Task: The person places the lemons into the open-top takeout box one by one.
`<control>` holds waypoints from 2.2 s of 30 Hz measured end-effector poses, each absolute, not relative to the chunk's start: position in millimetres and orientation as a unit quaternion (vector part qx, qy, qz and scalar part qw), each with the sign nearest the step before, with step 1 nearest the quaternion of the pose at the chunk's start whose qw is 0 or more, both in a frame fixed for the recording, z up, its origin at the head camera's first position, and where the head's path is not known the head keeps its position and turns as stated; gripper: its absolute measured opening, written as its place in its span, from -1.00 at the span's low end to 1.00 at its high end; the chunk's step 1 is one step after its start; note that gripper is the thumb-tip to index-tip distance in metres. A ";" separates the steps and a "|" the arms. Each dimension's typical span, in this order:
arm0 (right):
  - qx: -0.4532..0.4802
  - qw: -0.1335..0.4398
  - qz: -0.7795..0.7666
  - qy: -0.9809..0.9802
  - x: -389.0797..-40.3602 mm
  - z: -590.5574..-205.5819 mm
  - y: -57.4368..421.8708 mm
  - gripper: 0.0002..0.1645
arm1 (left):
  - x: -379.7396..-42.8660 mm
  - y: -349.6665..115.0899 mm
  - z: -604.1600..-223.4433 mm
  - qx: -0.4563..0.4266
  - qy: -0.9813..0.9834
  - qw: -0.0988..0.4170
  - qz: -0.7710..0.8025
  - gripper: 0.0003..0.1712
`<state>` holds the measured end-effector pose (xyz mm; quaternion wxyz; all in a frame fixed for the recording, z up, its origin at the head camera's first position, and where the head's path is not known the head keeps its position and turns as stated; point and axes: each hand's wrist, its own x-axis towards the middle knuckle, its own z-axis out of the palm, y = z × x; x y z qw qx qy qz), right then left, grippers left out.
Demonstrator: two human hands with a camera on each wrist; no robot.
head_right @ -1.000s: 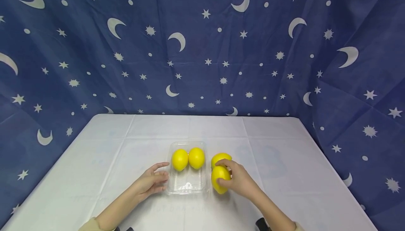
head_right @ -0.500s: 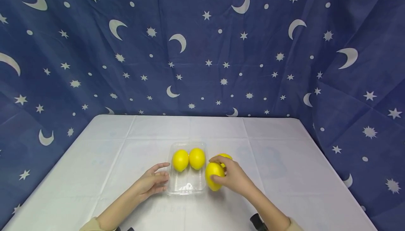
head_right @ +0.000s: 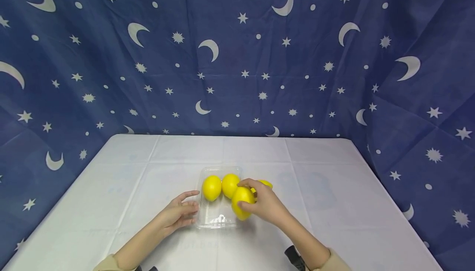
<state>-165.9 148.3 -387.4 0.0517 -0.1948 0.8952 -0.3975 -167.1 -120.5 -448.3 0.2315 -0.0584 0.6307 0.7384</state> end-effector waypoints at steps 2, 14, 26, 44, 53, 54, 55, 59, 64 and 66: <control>-0.200 0.047 -0.396 0.895 -166.8 -387.7 146.1 -0.51 | -167.2 -120.6 -448.7 -0.058 0.628 0.232 0.740 -0.35; -0.222 0.060 -0.397 0.889 -167.7 -385.5 127.7 -0.51 | -167.9 -120.6 -449.1 -0.063 0.632 0.228 0.738 -0.36; -0.213 0.078 -0.408 0.884 -170.0 -388.9 111.1 -0.50 | -168.2 -120.8 -450.7 -0.060 0.626 0.230 0.743 -0.35; -0.243 0.085 -0.406 0.877 -174.3 -404.3 95.3 -0.48 | -167.9 -121.6 -448.7 -0.057 0.621 0.240 0.744 -0.35; -0.244 0.080 -0.404 0.878 -177.1 -411.5 90.1 -0.46 | -169.2 -123.3 -449.6 -0.047 0.619 0.243 0.745 -0.34; -0.246 0.083 -0.404 0.877 -177.5 -412.0 89.4 -0.46 | -169.1 -123.5 -450.0 -0.047 0.619 0.242 0.745 -0.34; -0.247 0.085 -0.403 0.877 -177.8 -412.3 88.7 -0.45 | -168.9 -123.6 -450.1 -0.047 0.619 0.242 0.745 -0.34; -0.251 0.092 -0.408 0.873 -178.5 -414.0 85.8 -0.44 | -167.7 -123.6 -450.5 -0.051 0.621 0.239 0.745 -0.33; -0.246 0.094 -0.392 0.881 -176.9 -416.1 82.6 -0.45 | -166.5 -122.5 -450.0 -0.053 0.620 0.239 0.746 -0.33; -0.244 0.098 -0.376 0.889 -175.0 -417.0 81.7 -0.46 | -166.1 -122.3 -449.9 -0.053 0.620 0.240 0.745 -0.33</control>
